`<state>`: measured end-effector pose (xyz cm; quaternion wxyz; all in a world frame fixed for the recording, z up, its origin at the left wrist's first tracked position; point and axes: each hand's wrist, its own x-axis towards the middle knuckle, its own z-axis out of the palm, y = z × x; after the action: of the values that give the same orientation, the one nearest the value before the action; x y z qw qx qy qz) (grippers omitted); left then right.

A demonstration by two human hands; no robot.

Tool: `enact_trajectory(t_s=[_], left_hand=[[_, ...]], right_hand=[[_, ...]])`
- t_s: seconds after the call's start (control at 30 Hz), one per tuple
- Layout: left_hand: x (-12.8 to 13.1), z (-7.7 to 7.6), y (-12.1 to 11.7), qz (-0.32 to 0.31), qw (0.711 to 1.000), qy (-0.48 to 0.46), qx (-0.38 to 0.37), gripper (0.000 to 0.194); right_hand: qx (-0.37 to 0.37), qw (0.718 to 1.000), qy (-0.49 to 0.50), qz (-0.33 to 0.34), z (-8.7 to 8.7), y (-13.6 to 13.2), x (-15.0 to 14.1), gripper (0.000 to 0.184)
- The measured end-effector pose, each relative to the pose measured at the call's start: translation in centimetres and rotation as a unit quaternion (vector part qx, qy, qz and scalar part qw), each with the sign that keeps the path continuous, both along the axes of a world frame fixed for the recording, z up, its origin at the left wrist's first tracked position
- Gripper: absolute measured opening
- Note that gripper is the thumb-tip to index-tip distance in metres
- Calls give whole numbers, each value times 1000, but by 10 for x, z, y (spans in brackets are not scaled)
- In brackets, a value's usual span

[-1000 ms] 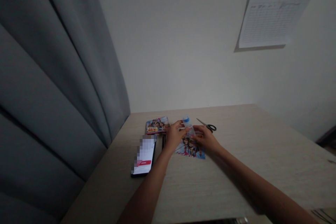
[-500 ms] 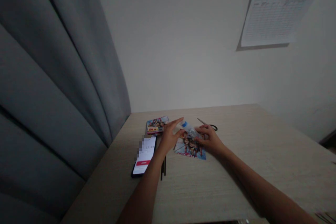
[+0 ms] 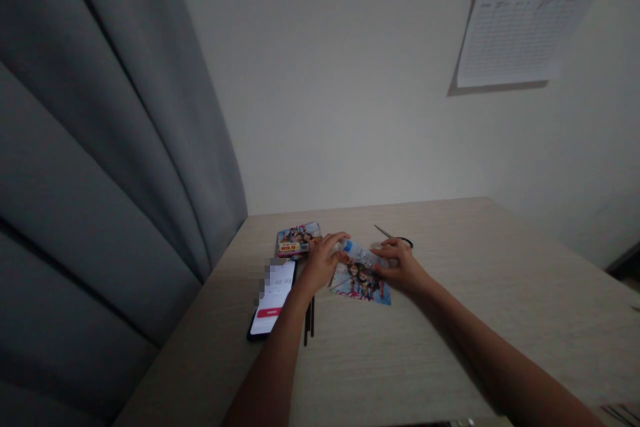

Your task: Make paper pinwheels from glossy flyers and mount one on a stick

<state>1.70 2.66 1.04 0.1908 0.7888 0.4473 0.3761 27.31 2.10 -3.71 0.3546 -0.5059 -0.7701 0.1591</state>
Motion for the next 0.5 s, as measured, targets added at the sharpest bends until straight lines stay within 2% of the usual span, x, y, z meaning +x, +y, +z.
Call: enact_trajectory(t_s=[0.2, 0.4, 0.5], left_hand=[[4, 2, -1, 70, 996, 40, -33, 30], [8, 3, -5, 155, 985, 78, -4, 17], [11, 1, -6, 195, 977, 79, 12, 21]], right_hand=[[29, 999, -29, 12, -2, 1, -2, 40], [69, 995, -69, -6, -4, 4, -1, 41], [79, 993, -82, -6, -3, 5, -2, 40]])
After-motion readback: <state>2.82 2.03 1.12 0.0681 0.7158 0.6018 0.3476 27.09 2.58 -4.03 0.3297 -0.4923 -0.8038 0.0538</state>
